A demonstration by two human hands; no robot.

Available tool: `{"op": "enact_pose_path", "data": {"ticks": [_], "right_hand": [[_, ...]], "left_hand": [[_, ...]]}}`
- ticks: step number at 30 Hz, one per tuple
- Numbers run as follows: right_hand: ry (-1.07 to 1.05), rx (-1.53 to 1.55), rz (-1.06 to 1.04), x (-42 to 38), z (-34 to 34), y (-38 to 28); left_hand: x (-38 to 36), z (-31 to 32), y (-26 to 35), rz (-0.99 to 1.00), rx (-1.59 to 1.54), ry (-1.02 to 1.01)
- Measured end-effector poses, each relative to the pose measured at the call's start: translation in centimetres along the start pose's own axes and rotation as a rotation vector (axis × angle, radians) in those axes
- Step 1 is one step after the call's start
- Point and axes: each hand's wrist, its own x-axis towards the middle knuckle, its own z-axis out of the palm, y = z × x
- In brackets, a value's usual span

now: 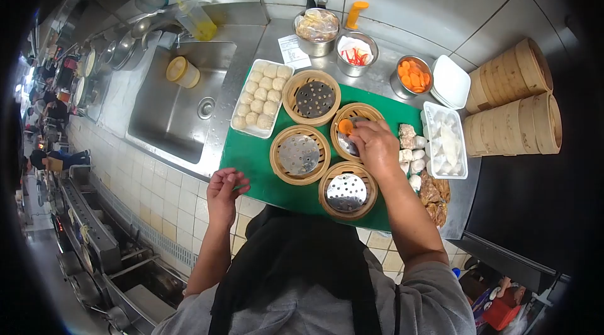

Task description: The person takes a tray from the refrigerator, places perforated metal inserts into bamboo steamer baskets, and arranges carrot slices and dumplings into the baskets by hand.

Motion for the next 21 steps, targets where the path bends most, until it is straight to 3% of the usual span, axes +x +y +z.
{"op": "enact_pose_path", "data": {"ticks": [2, 3, 5, 9, 13, 21], "right_hand": [[-0.011, -0.024, 0.037, -0.9, -0.6, -0.2], [-0.09, -0.043, 0.04, -1.4, -0.7, -0.2], [-0.172, -0.061, 0.041, -1.7, -0.8, 0.0], [-0.053, -0.024, 0.143, -0.2, -1.9, 0.6], [0.072, -0.026, 0.199, 0.4, -3.7, 1.6], [0.126, 0.034, 0.278, -2.3, -6.1, 3.9]], "left_hand": [[0.8, 0.5, -1.1, 0.176, 0.265, -0.024], [1.1, 1.6, -0.7, 0.175, 0.263, -0.022], [2.2, 5.3, 0.9, 0.61, 0.812, -0.246], [6.8, 13.4, 0.4, 0.941, 1.027, -0.418], [8.9, 18.4, -1.3, 0.984, 1.244, -0.365], [9.3, 20.2, -2.2, 0.919, 1.382, -0.346]]}}
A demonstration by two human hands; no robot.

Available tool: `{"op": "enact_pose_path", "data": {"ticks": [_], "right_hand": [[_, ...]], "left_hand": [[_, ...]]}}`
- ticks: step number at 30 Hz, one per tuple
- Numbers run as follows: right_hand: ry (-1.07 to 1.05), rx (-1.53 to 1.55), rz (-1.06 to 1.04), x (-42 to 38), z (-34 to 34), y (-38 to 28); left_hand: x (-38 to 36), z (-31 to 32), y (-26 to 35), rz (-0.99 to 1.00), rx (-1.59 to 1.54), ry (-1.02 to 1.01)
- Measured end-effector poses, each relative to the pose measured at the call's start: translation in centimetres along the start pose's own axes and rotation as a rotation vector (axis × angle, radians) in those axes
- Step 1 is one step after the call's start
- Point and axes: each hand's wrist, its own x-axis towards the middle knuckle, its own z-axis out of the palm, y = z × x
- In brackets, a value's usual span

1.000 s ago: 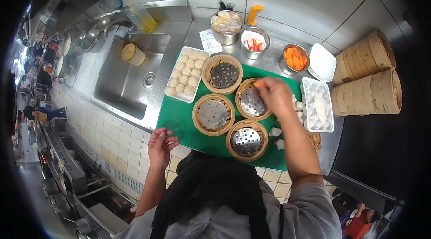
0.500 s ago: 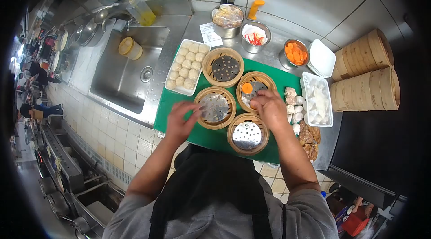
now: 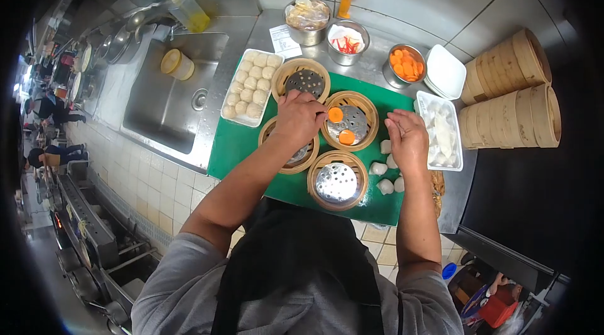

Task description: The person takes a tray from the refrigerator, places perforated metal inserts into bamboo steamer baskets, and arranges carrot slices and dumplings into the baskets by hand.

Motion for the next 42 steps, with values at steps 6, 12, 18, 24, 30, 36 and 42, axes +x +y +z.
{"op": "enact_pose_path", "data": {"ticks": [6, 12, 18, 24, 30, 36, 42], "right_hand": [[0.024, -0.007, -0.025, 1.6, -0.5, 1.7], [-0.018, -0.093, 0.159, 9.1, -0.9, 5.1], [-0.224, -0.521, 0.104, 15.6, 0.8, 7.6], [-0.357, -0.724, 0.114, 18.0, 2.6, 8.4], [-0.061, -0.426, 0.139, 15.8, 0.6, 9.2], [-0.17, 0.353, 0.159, 5.5, 3.0, 1.4], [-0.216, 0.703, 0.432, 2.3, 4.6, -0.6]], "left_hand": [[0.0, 0.4, 0.7, -0.083, -0.007, 0.018], [-0.7, -0.1, 0.3, -0.149, -0.09, 0.031], [-4.3, -4.4, -3.2, -0.268, -0.448, 0.348], [-16.3, -10.2, -13.6, -0.832, -0.617, 0.563], [-29.9, -9.6, -19.7, -0.936, -0.51, 0.731], [-32.8, -7.5, -18.8, -1.087, -0.671, 0.673], [-30.0, -6.5, -18.8, -1.036, -0.724, 0.563]]}}
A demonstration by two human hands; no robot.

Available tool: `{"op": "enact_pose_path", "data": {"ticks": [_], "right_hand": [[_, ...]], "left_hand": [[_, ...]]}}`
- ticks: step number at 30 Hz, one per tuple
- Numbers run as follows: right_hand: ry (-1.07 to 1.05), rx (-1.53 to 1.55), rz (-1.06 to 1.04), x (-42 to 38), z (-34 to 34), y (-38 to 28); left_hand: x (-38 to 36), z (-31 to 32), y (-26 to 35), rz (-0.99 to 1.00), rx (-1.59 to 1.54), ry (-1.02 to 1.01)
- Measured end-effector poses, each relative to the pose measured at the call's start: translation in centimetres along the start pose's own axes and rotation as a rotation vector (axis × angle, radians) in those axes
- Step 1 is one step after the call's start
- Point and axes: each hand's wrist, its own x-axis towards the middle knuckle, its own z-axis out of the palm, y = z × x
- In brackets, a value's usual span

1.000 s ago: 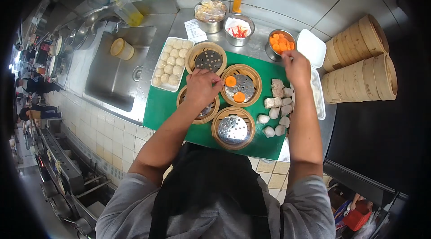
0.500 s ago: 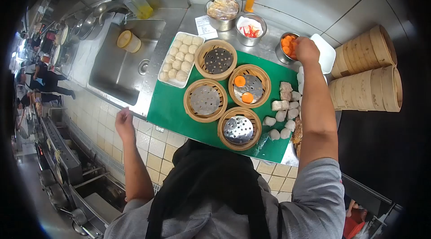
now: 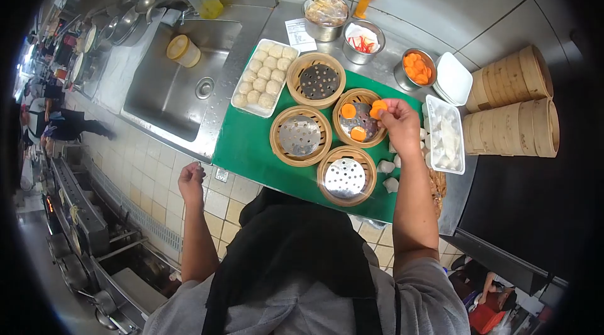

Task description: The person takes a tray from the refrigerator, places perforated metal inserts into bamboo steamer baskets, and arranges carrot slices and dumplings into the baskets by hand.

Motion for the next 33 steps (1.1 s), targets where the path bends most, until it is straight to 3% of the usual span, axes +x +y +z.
{"op": "enact_pose_path", "data": {"ticks": [3, 8, 12, 14, 18, 21, 23, 24, 26, 30, 33], "right_hand": [[-0.04, 0.126, 0.05, -1.6, 0.9, -0.4], [-0.145, 0.424, 0.158, -5.8, 5.5, -2.0], [-0.296, 0.451, 0.169, -9.0, 9.7, -3.1], [-0.317, 0.438, 0.15, -9.3, 10.2, -3.1], [-0.286, 0.33, 0.116, -8.6, 8.7, -2.6], [-0.105, 0.149, 0.001, -5.9, 6.5, -2.3], [0.248, -0.519, -0.427, -3.0, 4.6, -0.7], [0.258, -0.52, -0.429, -2.2, 3.6, 0.0], [0.081, -1.0, -0.749, -0.9, 2.1, 0.9], [0.133, -0.886, -0.669, 0.5, 0.0, -0.9], [0.36, -0.997, -0.584, 5.6, -5.2, -1.7]], "left_hand": [[-1.1, 2.4, 4.8, -0.017, -0.094, -0.096], [-5.8, 9.8, 12.9, 0.076, -0.269, -0.608], [-8.9, 16.4, 15.2, 0.109, -0.346, -0.843], [-9.3, 17.6, 16.0, -0.014, -0.307, -0.981], [-8.9, 18.4, 15.8, -0.024, -0.282, -1.033], [-8.2, 19.3, 16.1, -0.054, -0.342, -0.99], [-7.5, 19.5, 16.3, -0.06, -0.364, -0.951], [-7.2, 19.6, 16.4, -0.067, -0.387, -0.913], [-6.7, 19.2, 16.5, -0.046, -0.362, -0.905], [-6.6, 16.9, 15.4, -0.048, -0.392, -0.864], [-6.9, 14.6, 14.5, -0.144, -0.406, -0.762]]}}
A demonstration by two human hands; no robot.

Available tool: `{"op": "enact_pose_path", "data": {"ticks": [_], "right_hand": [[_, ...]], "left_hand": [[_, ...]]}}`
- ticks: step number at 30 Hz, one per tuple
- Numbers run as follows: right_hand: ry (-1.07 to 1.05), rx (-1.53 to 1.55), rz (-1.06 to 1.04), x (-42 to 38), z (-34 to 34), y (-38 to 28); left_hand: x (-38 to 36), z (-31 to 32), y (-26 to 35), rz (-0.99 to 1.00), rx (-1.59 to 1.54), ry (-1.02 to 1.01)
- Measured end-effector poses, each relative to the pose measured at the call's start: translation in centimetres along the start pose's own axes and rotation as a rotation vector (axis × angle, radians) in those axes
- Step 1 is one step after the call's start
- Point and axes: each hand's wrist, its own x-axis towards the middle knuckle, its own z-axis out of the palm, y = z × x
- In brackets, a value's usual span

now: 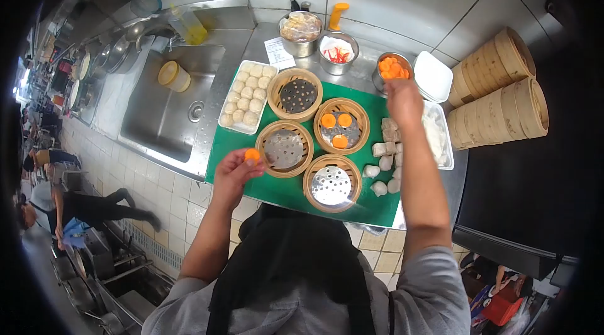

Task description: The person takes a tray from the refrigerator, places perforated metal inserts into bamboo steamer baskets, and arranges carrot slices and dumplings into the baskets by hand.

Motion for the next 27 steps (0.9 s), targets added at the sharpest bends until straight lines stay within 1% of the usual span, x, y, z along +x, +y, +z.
{"op": "enact_pose_path", "data": {"ticks": [1, 2, 3, 5, 6, 8, 9, 11, 12, 13, 14, 15, 16, 18, 20, 22, 23, 25, 26, 27], "right_hand": [[-0.093, -0.152, 0.055, 1.7, -0.7, 1.2], [-0.212, -0.279, 0.164, 3.4, 0.0, 3.1], [-0.213, -0.274, 0.162, 4.5, 0.4, 4.4], [-0.399, -0.38, 0.146, 6.0, 1.3, 6.3], [-0.403, -0.375, 0.14, 6.7, 2.3, 7.1], [-0.453, -0.471, 0.173, 7.3, 4.4, 8.2], [-0.455, -0.466, 0.166, 7.7, 4.2, 8.2], [-0.494, -0.285, 0.166, 8.7, 2.8, 7.6], [-0.43, -0.232, 0.147, 9.1, 2.3, 7.4], [-0.434, -0.231, 0.138, 9.4, 2.0, 7.0], [-0.402, -0.105, 0.215, 9.9, 1.3, 6.8], [-0.372, 0.024, 0.291, 10.2, 0.6, 5.6], [-0.334, 0.102, 0.228, 10.0, 0.7, 3.9], [-0.33, 0.319, 0.178, 9.1, 2.9, 0.0], [-0.395, 0.406, 0.12, 7.7, 5.6, -4.9], [-0.483, 0.388, 0.118, 6.0, 6.2, -10.8], [-0.51, 0.357, 0.112, 5.4, 7.2, -12.6], [-0.55, 0.281, 0.071, 4.5, 9.3, -14.3], [-0.544, 0.279, 0.077, 4.4, 9.3, -14.0], [-0.483, 0.268, 0.073, 4.4, 9.0, -14.0]], "left_hand": [[-0.6, -0.6, -0.2, -0.015, -0.033, 0.052], [-1.1, -1.1, -0.3, -0.029, -0.066, 0.105], [-1.6, -1.4, -0.4, -0.028, -0.064, 0.109], [-2.7, -2.0, -0.7, 0.001, -0.236, 0.106], [-3.0, -2.2, -0.6, 0.001, -0.235, 0.115], [-3.8, -2.6, -0.5, -0.027, -0.466, 0.127], [-4.1, -2.8, -0.5, -0.024, -0.465, 0.135], [-4.7, -3.3, -0.8, -0.015, -0.487, 0.19], [-4.8, -3.6, -0.8, -0.012, -0.492, 0.198], [-4.9, -3.9, -1.0, -0.009, -0.477, 0.226], [-5.1, -4.2, -1.1, -0.006, -0.463, 0.257], [-5.2, -4.6, -1.4, -0.001, -0.466, 0.272], [-5.1, -4.9, -1.8, -0.007, -0.456, 0.272], [-5.0, -4.9, -1.8, -0.02, -0.441, 0.274], [-4.6, -4.7, -1.7, -0.038, -0.4, 0.254], [-4.1, -4.2, -1.4, -0.058, -0.338, 0.225], [-3.9, -4.1, -1.1, -0.055, -0.332, 0.213], [-4.0, -3.9, -0.5, -0.066, -0.303, 0.175], [-4.1, -3.7, -0.2, -0.066, -0.286, 0.198], [-4.2, -4.0, 0.0, -0.065, -0.284, 0.189]]}}
